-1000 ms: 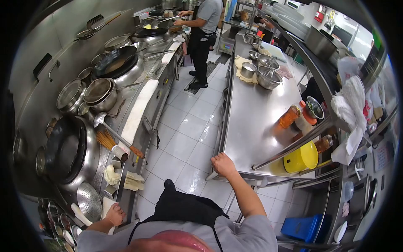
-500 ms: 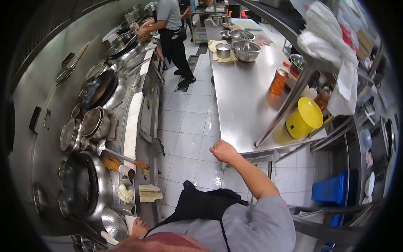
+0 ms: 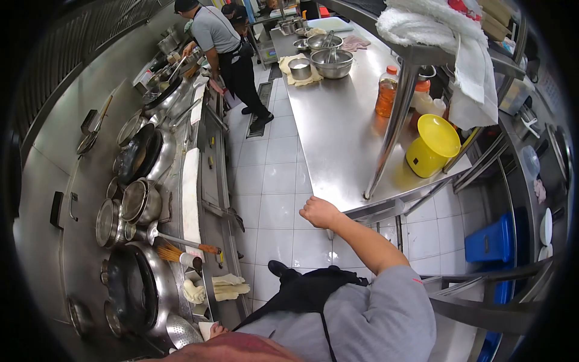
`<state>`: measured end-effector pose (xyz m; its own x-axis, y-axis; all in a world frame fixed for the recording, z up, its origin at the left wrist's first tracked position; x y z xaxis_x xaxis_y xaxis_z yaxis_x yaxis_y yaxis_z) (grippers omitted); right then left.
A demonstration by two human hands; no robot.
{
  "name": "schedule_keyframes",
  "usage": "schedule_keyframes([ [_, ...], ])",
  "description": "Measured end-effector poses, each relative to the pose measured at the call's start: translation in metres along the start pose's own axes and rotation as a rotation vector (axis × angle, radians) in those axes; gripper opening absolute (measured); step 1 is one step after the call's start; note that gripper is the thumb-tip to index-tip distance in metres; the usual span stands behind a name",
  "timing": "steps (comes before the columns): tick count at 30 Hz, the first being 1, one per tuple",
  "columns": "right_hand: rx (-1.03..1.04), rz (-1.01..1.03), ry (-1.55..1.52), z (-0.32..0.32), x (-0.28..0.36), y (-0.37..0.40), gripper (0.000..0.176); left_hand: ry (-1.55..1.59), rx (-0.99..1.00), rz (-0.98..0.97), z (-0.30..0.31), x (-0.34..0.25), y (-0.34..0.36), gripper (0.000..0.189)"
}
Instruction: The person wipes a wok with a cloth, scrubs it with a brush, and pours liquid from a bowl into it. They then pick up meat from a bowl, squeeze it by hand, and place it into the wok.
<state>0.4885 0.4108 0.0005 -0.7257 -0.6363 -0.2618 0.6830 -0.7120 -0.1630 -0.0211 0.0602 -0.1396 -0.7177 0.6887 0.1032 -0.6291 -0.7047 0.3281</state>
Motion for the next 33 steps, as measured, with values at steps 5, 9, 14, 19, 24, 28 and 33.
schedule_keyframes([
  [5, 0.007, 0.004, -0.016, 0.001, 0.004, 0.002, 0.01, 0.068, -0.021, 0.013, 0.045, -0.02, -0.01, 0.018],
  [9, 0.01, -0.013, -0.039, 0.003, -0.001, 0.002, 0.008, 0.057, -0.033, 0.009, 0.045, -0.017, -0.015, 0.021],
  [14, 0.024, -0.007, -0.048, 0.003, 0.001, 0.0, 0.007, 0.081, -0.094, -0.019, 0.06, -0.02, -0.013, 0.018],
  [19, 0.001, 0.009, -0.045, 0.003, 0.001, 0.0, 0.007, 0.049, -0.111, -0.003, 0.052, -0.02, -0.016, 0.013],
  [24, 0.05, 0.02, 0.01, -0.002, 0.003, -0.001, 0.01, 0.161, -0.086, 0.048, 0.103, -0.027, -0.03, 0.01],
  [28, 0.005, 0.027, -0.025, 0.002, 0.003, -0.003, 0.008, 0.267, 0.01, 0.098, 0.101, -0.025, -0.028, 0.022],
  [33, 0.053, 0.021, -0.025, 0.007, 0.003, -0.003, 0.01, 0.237, 0.008, 0.088, 0.115, -0.027, -0.032, 0.02],
])
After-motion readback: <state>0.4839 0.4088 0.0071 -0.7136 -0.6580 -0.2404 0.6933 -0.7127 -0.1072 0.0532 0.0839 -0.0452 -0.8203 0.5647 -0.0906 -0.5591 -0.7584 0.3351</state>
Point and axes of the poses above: each hand's wrist, its own y-axis away from the middle knuckle, its own z-axis out of the back of the hand, x = y × z, the point moved 10 cm from there along -y, towards the middle knuckle, and after that the axes turned 13 degrees about y, right-handed, at the moved point
